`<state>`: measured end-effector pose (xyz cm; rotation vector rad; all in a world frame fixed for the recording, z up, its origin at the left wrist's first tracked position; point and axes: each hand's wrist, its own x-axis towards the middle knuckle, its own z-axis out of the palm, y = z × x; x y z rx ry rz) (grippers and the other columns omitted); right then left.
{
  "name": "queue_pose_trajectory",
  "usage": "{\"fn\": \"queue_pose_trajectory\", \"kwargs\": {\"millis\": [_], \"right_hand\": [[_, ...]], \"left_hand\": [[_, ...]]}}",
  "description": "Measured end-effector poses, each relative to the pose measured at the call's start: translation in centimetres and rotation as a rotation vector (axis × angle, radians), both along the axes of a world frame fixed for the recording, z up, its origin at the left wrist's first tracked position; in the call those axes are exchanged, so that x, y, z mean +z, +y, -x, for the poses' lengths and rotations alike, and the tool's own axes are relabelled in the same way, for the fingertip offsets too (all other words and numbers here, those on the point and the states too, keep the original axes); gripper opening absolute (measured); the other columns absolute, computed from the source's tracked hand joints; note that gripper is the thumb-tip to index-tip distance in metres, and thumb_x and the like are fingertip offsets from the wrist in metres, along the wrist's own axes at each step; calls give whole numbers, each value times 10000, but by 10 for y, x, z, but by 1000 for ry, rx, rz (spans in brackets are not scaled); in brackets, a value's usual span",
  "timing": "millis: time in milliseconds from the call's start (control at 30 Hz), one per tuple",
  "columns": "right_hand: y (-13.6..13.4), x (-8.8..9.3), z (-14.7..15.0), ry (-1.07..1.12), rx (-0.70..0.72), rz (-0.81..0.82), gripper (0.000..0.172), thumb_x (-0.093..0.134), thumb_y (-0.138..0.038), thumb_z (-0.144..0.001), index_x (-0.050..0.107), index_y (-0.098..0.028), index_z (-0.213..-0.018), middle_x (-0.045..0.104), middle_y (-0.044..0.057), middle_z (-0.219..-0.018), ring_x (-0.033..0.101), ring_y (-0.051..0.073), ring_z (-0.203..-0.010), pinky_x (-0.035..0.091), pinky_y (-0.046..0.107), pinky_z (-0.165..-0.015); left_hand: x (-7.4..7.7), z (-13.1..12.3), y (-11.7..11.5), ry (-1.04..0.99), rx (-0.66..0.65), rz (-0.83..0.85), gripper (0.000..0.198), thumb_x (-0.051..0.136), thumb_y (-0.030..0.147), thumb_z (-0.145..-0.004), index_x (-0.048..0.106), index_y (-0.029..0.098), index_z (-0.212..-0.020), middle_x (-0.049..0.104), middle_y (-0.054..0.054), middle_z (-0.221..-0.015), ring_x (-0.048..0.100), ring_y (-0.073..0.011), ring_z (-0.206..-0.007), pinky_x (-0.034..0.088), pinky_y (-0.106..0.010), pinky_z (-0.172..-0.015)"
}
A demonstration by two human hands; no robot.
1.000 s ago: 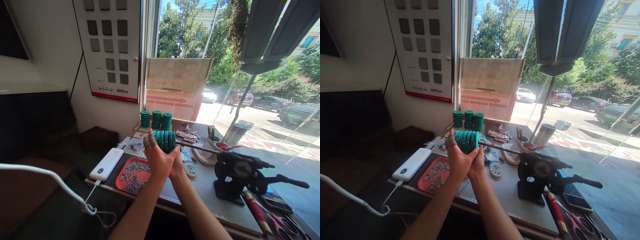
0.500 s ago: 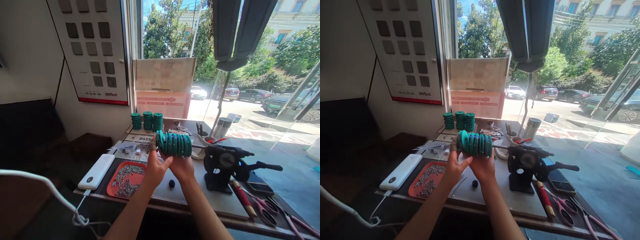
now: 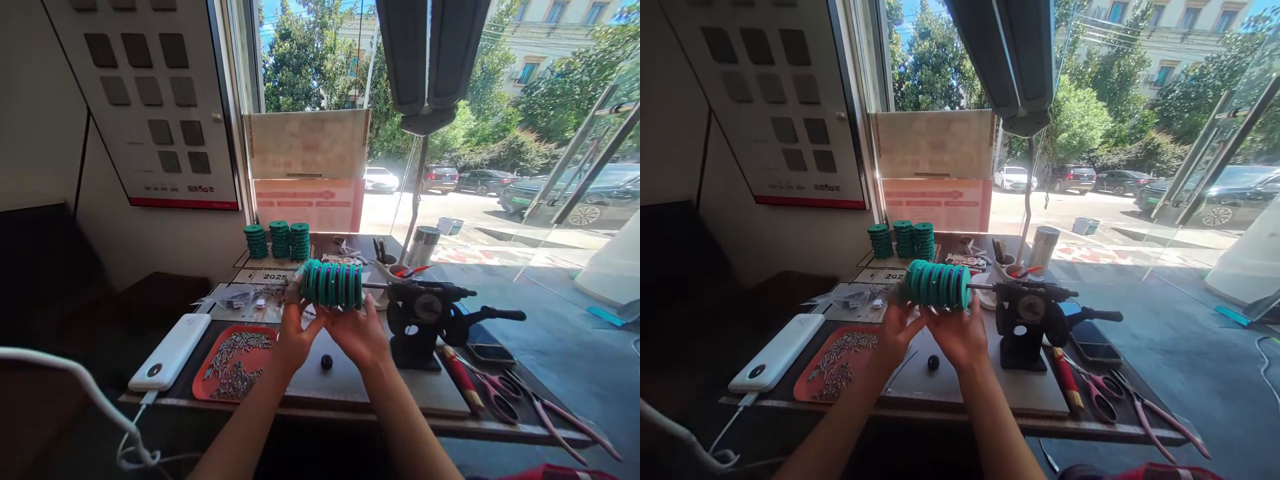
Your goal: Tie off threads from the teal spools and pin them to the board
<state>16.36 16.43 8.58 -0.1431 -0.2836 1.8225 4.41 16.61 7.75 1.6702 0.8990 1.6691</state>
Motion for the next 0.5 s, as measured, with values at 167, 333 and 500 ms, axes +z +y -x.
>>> {"fn": "queue_pose_trajectory", "kwargs": {"millis": [167,333,500], "right_hand": [[-43,-12,-1,-216,65,37,490,337,-561,-801,628,-167,-811,672,81,-898,579,221,-976,344,411,-968],[-103,-27,-84,-800,-322,30,251,621,-414,-639,621,-265,-841,639,27,-712,561,190,-522,484,367,-521],[-70,-38,-232,-1991,-1013,251,321,472,-480,-661,586,-192,-748,603,70,-664,578,225,-618,447,384,-588]], "left_hand": [[-7,-19,-9,50,-107,65,583,554,176,-720,388,257,-1273,505,-68,-1251,408,-212,-1205,277,-397,-1033],[8,-37,-13,49,-230,135,627,573,228,-696,367,272,-1287,527,-44,-1230,404,-210,-1208,277,-393,-1031],[11,-51,-5,69,-243,147,702,612,274,-656,331,275,-1299,528,-48,-1231,416,-224,-1197,275,-382,-1030]]}}
